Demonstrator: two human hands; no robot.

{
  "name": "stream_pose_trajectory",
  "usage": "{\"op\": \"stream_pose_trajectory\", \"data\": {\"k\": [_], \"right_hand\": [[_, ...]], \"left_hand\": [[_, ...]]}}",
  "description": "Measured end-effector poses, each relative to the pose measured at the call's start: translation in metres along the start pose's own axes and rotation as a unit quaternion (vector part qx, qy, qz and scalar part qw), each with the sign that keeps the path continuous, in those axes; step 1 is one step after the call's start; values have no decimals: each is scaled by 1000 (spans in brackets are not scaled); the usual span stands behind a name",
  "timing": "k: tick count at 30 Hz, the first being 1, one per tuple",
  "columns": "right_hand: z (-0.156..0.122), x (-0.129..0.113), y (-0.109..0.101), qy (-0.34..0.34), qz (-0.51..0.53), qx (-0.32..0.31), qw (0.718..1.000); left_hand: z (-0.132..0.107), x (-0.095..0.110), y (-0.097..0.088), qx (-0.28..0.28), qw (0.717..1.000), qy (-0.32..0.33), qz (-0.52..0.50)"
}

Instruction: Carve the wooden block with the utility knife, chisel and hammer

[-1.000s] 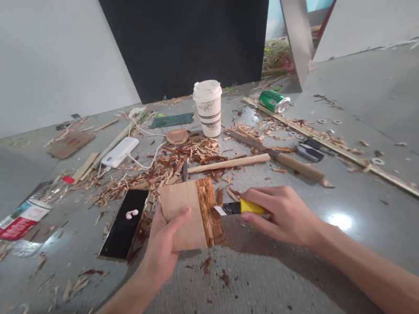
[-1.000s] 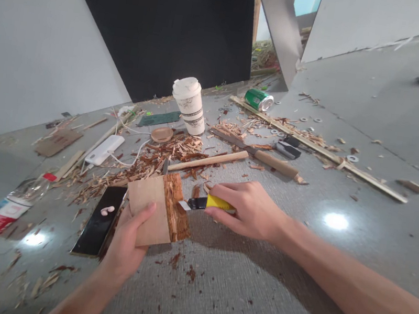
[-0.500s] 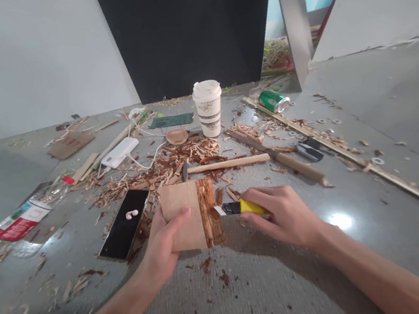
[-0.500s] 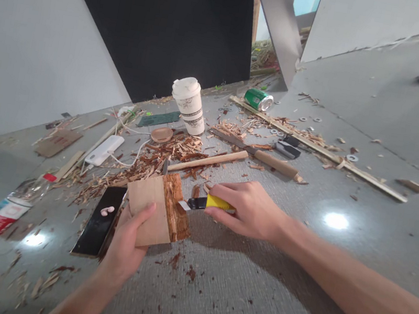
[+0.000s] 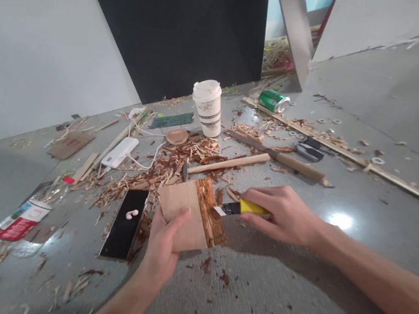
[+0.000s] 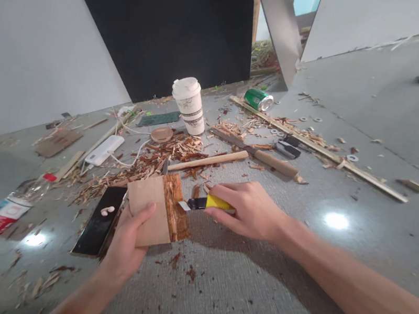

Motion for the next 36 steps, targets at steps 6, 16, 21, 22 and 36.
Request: {"op": "stream_pose_trajectory", "data": {"k": [6,16,21,22,36], "right_hand": [[-1,-1,0,-1,-5,-1,1000],[0,-1,2,10,-17,-1,1000],[0,-4,7,25,-15,0,1000],[0,-4,8,26,-15,1,1000],[-1,-20,13,13,-138,63,988]], "left_hand": [[-1,0,1,7,1000,-5,0],[-2,0,4,-13,1000,12,-4],[-4,-3,6,-15,1000,25,-11],[-4,-4,6,-17,999,28,-14],[-13,-1,5,-5,1000,3,-30]]}}
Point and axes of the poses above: each hand's wrist, its own z-axis towards the middle knuckle, its own y-axis out of the palm, x = y × z, the point moved 1 cm from there along z, towards the middle knuckle, and after that the axes turned 4 degrees about -y, right-handed, at the moved point
